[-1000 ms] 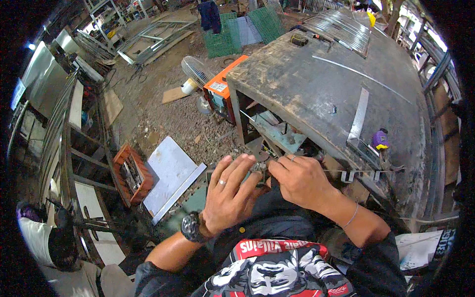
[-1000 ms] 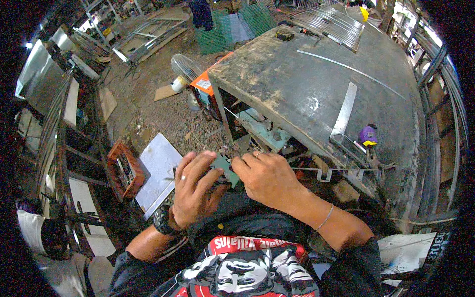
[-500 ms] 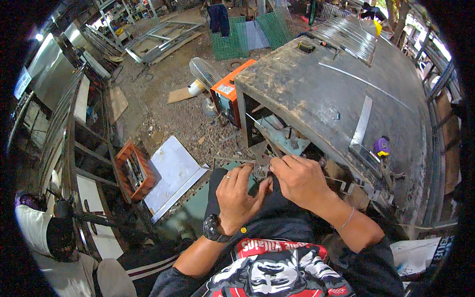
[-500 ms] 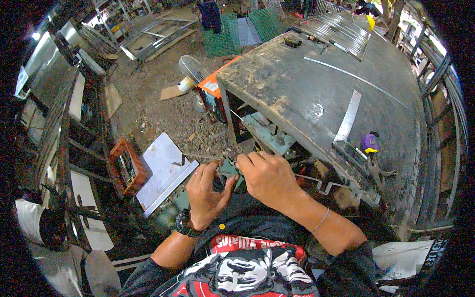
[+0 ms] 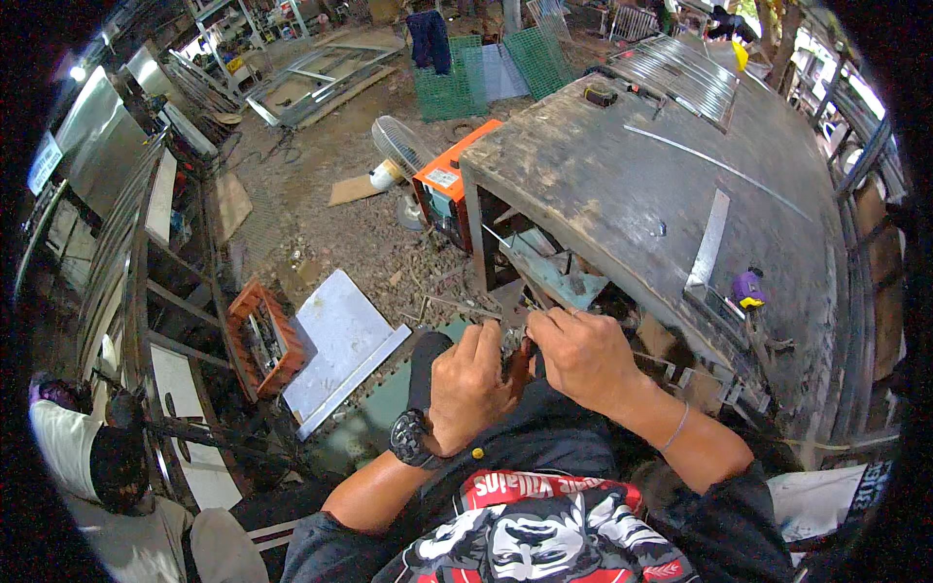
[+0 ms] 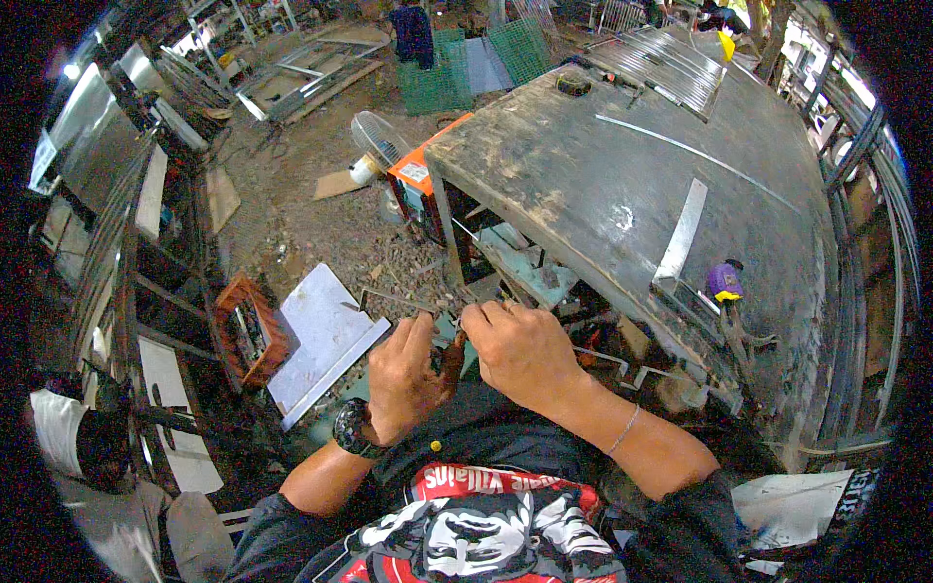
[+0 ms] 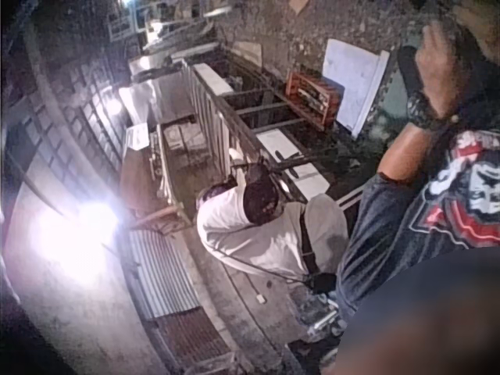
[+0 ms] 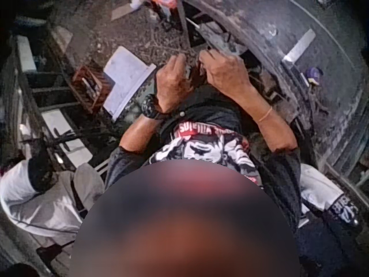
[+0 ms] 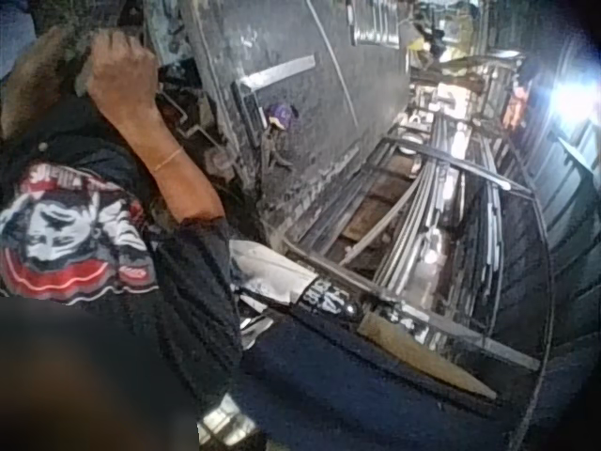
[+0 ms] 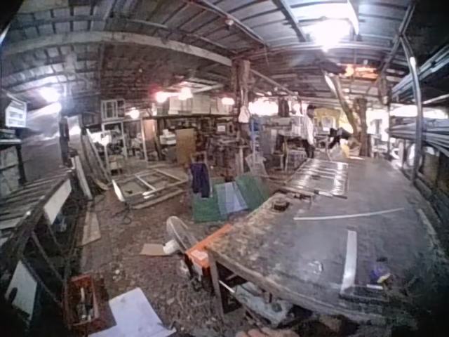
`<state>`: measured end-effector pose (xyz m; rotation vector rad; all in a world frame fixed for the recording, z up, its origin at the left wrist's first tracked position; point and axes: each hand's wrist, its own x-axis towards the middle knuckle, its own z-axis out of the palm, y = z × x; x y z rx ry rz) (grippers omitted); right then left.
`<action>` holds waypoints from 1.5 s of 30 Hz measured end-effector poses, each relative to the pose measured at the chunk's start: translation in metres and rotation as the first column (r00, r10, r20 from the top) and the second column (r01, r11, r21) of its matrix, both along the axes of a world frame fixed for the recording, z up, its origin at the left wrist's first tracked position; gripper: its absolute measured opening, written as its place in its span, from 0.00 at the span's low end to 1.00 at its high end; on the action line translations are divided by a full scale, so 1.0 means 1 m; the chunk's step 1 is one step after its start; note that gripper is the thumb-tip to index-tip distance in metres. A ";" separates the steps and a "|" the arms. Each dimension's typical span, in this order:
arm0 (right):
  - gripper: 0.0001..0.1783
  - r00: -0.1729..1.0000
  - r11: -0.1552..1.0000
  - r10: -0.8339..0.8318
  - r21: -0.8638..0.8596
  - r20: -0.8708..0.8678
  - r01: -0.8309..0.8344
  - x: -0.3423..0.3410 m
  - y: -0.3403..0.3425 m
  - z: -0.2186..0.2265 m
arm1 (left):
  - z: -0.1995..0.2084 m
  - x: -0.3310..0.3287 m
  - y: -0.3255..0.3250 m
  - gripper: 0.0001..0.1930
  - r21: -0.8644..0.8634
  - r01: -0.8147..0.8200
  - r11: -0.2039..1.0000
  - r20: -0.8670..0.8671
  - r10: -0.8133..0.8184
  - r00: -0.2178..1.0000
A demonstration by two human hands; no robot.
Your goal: The person assembles small metal frame components by hand, aligning and fitting them together on a workbench. The person then moves to a larger metal frame and fits a transparent plastic sheet into the frame's edge channel.
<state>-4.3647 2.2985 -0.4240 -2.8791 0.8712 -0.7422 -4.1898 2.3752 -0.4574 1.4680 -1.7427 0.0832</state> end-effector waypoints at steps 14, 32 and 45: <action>0.08 0.999 0.998 0.052 -0.031 0.009 -0.052 0.002 -0.002 0.001 | -0.004 0.004 0.005 0.25 0.050 0.012 0.999 -0.093 -0.008 0.996; 0.09 0.996 0.997 0.062 -0.051 0.062 -0.059 0.001 -0.003 0.031 | 0.035 0.042 -0.006 0.28 -0.178 -0.038 0.983 0.290 0.090 0.953; 0.08 0.999 0.996 -0.014 -0.087 0.041 0.018 0.004 0.003 0.031 | 0.024 0.031 0.003 0.27 -0.231 -0.158 0.960 0.211 0.208 0.955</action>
